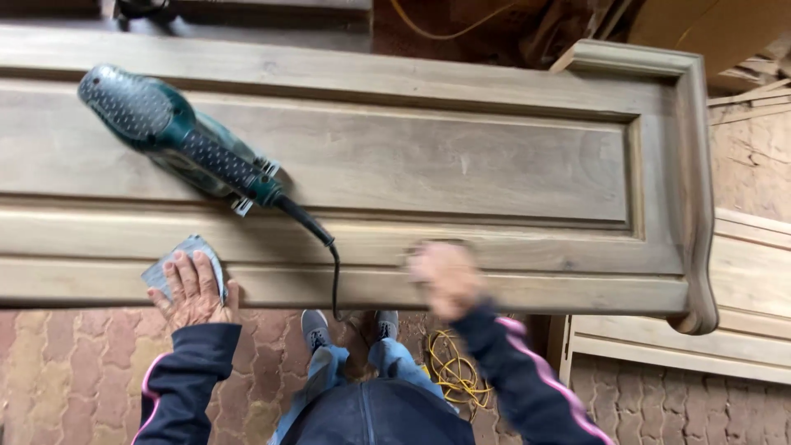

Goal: The recorder is sanding a large wooden panel manually using sandpaper and a cloth in a workshop setting.

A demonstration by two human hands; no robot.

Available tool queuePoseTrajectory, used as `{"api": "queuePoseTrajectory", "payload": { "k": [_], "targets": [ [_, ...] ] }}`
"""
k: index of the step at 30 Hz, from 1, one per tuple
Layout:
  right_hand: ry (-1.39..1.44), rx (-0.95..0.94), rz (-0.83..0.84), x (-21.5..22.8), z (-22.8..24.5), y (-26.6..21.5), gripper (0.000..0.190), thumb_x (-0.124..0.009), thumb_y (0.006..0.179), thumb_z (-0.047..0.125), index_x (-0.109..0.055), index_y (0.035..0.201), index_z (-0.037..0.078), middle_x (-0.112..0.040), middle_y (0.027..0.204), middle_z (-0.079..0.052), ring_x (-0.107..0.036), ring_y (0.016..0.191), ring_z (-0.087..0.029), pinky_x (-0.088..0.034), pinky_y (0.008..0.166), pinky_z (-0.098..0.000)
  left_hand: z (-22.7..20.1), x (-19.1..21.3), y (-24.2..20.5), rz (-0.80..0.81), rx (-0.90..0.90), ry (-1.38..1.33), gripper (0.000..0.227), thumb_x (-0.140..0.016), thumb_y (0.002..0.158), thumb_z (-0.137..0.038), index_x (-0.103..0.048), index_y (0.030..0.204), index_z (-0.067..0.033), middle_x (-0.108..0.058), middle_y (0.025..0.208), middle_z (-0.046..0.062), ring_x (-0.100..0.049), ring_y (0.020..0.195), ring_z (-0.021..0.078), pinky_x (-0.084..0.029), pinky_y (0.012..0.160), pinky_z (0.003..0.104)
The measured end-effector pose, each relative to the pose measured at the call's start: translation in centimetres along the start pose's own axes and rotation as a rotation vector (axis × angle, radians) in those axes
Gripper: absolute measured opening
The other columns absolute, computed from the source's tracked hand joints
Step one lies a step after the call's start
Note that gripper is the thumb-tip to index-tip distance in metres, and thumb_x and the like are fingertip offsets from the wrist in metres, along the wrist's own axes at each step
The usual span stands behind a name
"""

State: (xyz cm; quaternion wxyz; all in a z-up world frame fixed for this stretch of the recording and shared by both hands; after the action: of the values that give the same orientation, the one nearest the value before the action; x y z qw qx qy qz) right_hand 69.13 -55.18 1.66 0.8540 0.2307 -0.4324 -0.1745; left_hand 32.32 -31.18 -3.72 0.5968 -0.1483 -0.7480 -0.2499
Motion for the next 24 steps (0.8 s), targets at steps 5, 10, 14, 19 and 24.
{"api": "queuePoseTrajectory", "payload": {
  "k": [5, 10, 14, 19, 24],
  "targets": [
    [-0.018, -0.352, -0.408, 12.9, -9.1, -13.9, 0.022, -0.050, 0.107, 0.031, -0.061, 0.109, 0.012, -0.061, 0.106, -0.009, -0.061, 0.098, -0.027, -0.053, 0.093, -0.0427, 0.0, -0.1, 0.0, -0.007, -0.026, -0.028, 0.079, -0.050, 0.101, -0.045, -0.031, 0.165, -0.0049, -0.023, 0.173, 0.027, -0.017, 0.161, 0.0463, -0.003, 0.121, 0.076],
    [-0.706, -0.358, -0.271, 5.4, -7.3, -12.1, 0.013, -0.051, 0.104, 0.020, -0.058, 0.105, 0.009, -0.060, 0.103, -0.011, -0.059, 0.094, -0.028, -0.052, 0.084, -0.0407, 0.2, -0.2, 0.0, 0.000, -0.015, -0.023, 0.078, -0.048, 0.102, -0.045, -0.029, 0.167, -0.0055, -0.021, 0.174, 0.027, -0.015, 0.163, 0.0456, -0.003, 0.122, 0.078],
    [0.278, -0.219, -0.477, 1.2, -1.3, -3.3, 0.006, -0.055, 0.090, 0.014, -0.058, 0.096, 0.012, -0.054, 0.088, -0.005, -0.054, 0.083, -0.021, -0.047, 0.073, -0.0348, 0.6, -0.5, -0.2, -0.007, -0.042, -0.034, 0.080, -0.045, 0.103, -0.048, -0.028, 0.166, -0.0027, -0.020, 0.173, 0.029, -0.013, 0.162, 0.0474, -0.002, 0.119, 0.079],
    [-0.525, -0.321, -0.232, 8.9, -10.6, -13.8, 0.019, -0.060, 0.083, 0.003, -0.067, 0.101, 0.002, -0.064, 0.097, -0.018, -0.061, 0.091, -0.034, -0.052, 0.082, -0.0469, 0.9, -0.9, 0.1, 0.028, -0.016, -0.053, 0.082, -0.043, 0.100, -0.052, -0.030, 0.164, -0.0026, -0.022, 0.170, 0.030, -0.013, 0.160, 0.0476, 0.000, 0.118, 0.079],
    [-0.743, -0.668, -0.242, 7.9, -17.6, -20.4, 0.013, -0.054, 0.100, 0.008, -0.064, 0.107, 0.003, -0.064, 0.103, -0.015, -0.061, 0.092, -0.029, -0.054, 0.086, -0.0417, 0.7, -0.7, 0.0, -0.020, -0.010, -0.054, 0.079, -0.041, 0.103, -0.051, -0.029, 0.165, -0.0028, -0.021, 0.173, 0.029, -0.014, 0.162, 0.0476, -0.001, 0.119, 0.080]
  ]
}}
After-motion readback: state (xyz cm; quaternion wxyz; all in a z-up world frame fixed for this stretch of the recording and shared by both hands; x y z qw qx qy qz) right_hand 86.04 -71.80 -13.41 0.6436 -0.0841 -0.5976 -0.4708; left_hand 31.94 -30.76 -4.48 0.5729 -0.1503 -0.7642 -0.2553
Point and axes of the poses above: each hand's wrist, its own y-axis towards the middle knuckle, its own x-axis out of the back of the hand, z = x × y, the point moved 5 cm from there along y, towards the middle knuckle
